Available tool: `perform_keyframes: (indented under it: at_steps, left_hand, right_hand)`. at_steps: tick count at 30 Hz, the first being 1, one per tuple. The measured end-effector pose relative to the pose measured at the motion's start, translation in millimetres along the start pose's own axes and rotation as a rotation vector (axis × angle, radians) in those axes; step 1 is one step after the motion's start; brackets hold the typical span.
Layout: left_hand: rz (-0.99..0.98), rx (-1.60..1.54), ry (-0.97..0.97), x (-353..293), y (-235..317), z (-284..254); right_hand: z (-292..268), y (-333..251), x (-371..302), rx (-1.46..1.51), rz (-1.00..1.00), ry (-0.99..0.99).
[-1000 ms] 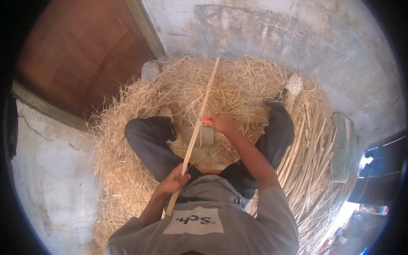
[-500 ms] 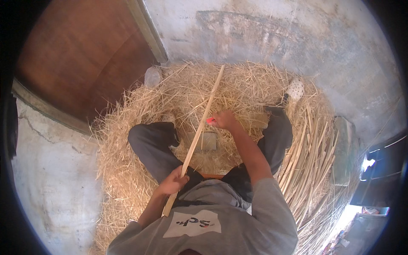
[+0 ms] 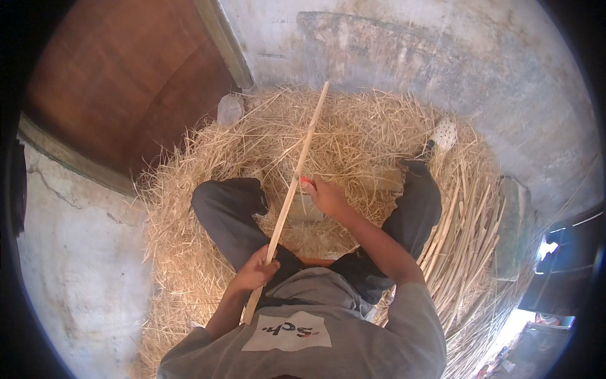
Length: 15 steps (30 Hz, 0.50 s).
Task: The person sits on a bed of straw and uses a red utility knife to split a long bamboo pole into thin strips. They hold the pole vertically and carefully slice along its length, separating the material into multiple thin pieces.
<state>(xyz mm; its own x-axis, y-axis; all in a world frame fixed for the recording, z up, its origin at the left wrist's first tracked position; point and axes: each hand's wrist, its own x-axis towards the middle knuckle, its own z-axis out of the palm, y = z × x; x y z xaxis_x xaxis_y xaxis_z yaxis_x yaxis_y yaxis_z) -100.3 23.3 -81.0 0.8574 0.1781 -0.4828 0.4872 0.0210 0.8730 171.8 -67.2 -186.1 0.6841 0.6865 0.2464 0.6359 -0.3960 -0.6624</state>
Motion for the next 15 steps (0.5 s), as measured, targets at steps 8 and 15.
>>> perform_keyframes:
  at_steps: [8,15]
  left_hand:
    - [0.048,0.102,-0.034,13,-17,17]
    - [-0.016,0.111,-0.047,22,-11,38]
  right_hand:
    - [5,65,13,-0.438,-0.203,-0.033]
    - [16,79,5,-0.309,-0.095,-0.101]
